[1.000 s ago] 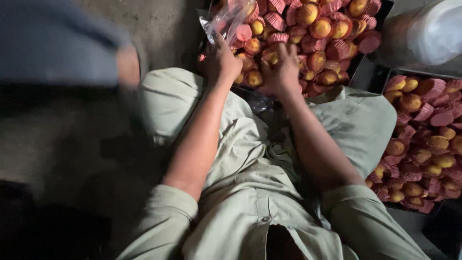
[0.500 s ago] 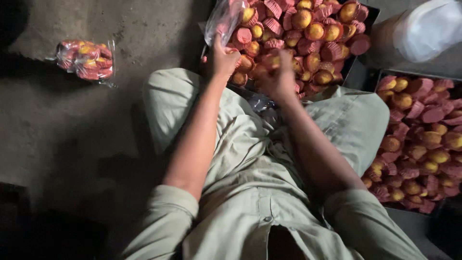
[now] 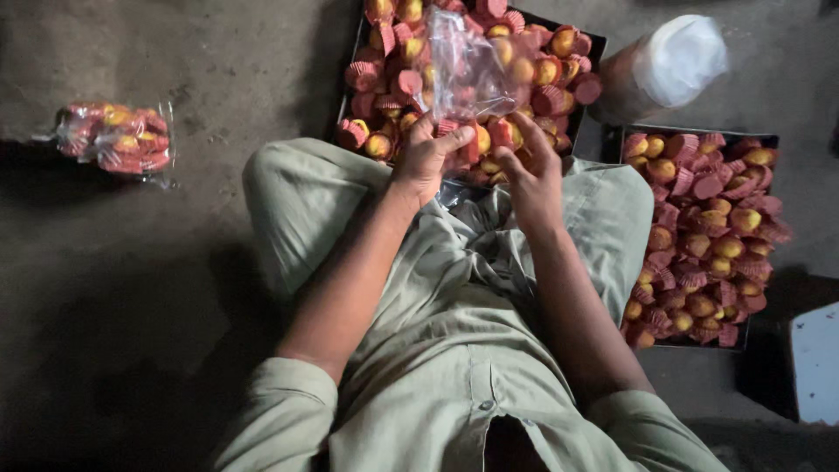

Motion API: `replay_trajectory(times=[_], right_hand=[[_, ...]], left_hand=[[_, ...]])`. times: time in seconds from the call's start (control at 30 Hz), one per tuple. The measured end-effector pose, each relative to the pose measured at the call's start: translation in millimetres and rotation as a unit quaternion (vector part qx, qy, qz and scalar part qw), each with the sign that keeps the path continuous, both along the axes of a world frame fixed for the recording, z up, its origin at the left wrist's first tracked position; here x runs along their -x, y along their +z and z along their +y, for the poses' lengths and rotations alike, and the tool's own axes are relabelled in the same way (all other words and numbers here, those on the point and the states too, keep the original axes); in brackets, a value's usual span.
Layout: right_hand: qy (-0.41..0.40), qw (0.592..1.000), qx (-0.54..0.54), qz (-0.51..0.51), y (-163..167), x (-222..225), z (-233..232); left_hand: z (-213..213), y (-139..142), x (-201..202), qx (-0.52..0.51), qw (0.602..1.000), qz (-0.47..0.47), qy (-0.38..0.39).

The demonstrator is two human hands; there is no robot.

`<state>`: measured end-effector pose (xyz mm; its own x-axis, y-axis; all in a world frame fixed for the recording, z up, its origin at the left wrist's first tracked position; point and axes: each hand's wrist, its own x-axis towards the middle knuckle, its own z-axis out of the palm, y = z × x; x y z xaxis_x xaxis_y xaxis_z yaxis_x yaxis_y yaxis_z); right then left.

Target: The person sits cross-legged on the floor and repeatedly places small cupcakes into clear plastic bags, then ties the bags shut. The person sets the finished bags aside and continues the process with more cupcakes from nearby trays.

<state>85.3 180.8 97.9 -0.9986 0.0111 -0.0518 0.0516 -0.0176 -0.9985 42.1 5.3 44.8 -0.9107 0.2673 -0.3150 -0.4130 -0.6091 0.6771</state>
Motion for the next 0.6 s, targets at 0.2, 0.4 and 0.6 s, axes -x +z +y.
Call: replay_trajectory(times=[0.2,0.4,0.6], right_hand=[[-0.041,0.988,-0.079,0.130,-0.5,-9.5,-7.5],[-0.083,0.991,-0.040,0.102,1.9,-19.3,-40.8],[-0.099,0.956,-0.179,0.208,-12.5,-38.1,-49.6]], left_hand=[[6.4,-17.6,3.0,-0.033,0.998,0.057,0.023],[16.3,-25.7,1.0,-0.072,0.992,0.083,0.054],[35.9,-28.0,-21.9,-0.029,0.998,0.025,0.057]])
